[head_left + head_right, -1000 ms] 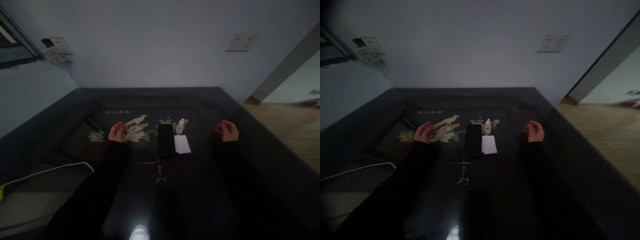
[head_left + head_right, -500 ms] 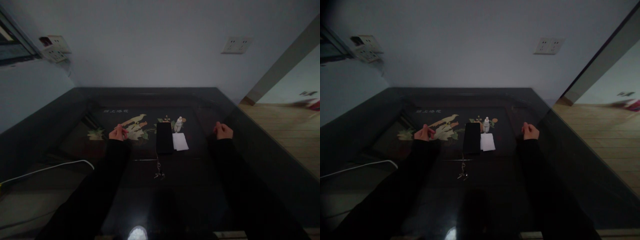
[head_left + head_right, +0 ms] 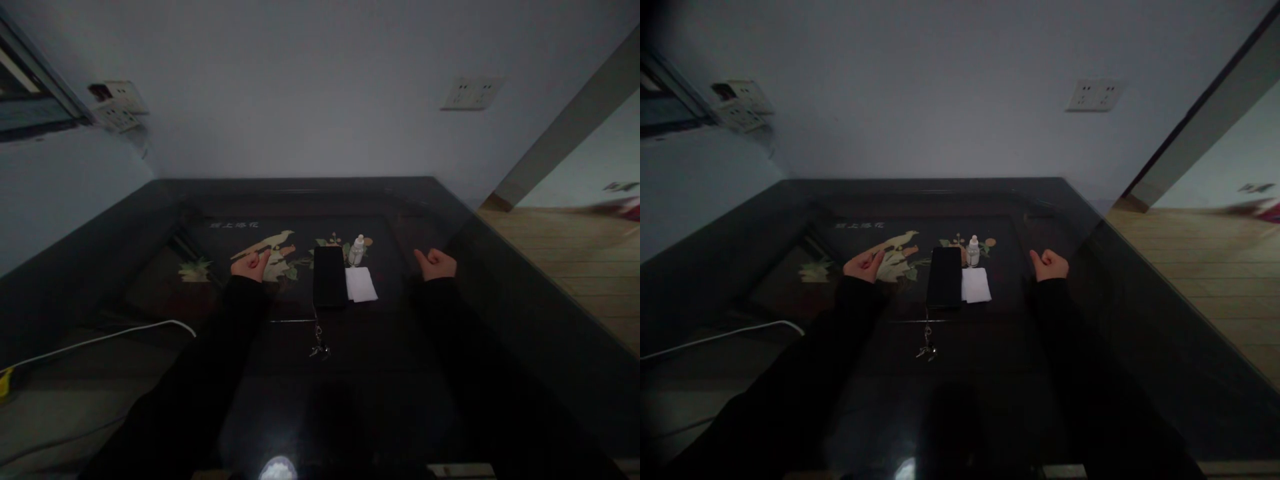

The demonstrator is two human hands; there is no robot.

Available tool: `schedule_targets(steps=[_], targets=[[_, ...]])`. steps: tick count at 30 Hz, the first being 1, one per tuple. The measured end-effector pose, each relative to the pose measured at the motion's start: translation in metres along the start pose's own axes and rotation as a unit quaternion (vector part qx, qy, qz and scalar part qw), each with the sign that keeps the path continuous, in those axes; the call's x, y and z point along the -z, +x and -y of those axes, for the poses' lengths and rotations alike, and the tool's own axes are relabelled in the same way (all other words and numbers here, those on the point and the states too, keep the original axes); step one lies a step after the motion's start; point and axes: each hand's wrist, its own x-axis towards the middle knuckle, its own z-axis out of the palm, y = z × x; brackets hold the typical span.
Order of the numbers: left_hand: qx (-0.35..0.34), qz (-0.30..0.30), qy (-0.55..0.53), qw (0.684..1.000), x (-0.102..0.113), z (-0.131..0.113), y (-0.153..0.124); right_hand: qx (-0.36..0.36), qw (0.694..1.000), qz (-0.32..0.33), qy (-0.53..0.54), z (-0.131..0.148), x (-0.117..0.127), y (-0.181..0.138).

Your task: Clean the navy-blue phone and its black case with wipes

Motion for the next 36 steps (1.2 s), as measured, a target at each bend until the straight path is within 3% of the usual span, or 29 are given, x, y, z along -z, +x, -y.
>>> schedule_targets(steps=[11, 17, 22, 25, 29, 32, 36], targets=[[-0.012, 0.082, 0.020, 0.996, -0.011, -0.022, -0.022, 0.002, 0.995, 0.094, -0.019, 0.014, -0.016, -0.026], [-0.052, 0.158, 0.008, 0.986, -0.014, -0.030, -0.034, 0.070, 0.984, 0.160, -0.035, 0.039, -0.020, -0.047], [-0.157, 0.238, 0.011, 0.958, -0.019, -0.036, -0.047, 0.211, 0.941, 0.260, -0.040, 0.075, -0.030, -0.066], [-0.249, 0.262, 0.073, 0.929, -0.025, -0.032, -0.056, 0.271, 0.913, 0.297, -0.063, 0.084, -0.036, -0.075], [-0.306, 0.294, 0.178, 0.888, -0.034, -0.023, -0.066, 0.282, 0.903, 0.297, -0.128, 0.082, -0.040, -0.084], [-0.304, 0.302, 0.203, 0.880, -0.037, -0.020, -0.069, 0.285, 0.889, 0.304, -0.188, 0.082, -0.040, -0.087], [-0.299, 0.335, 0.214, 0.867, -0.037, -0.020, -0.069, 0.281, 0.880, 0.330, -0.193, 0.085, -0.041, -0.088]])
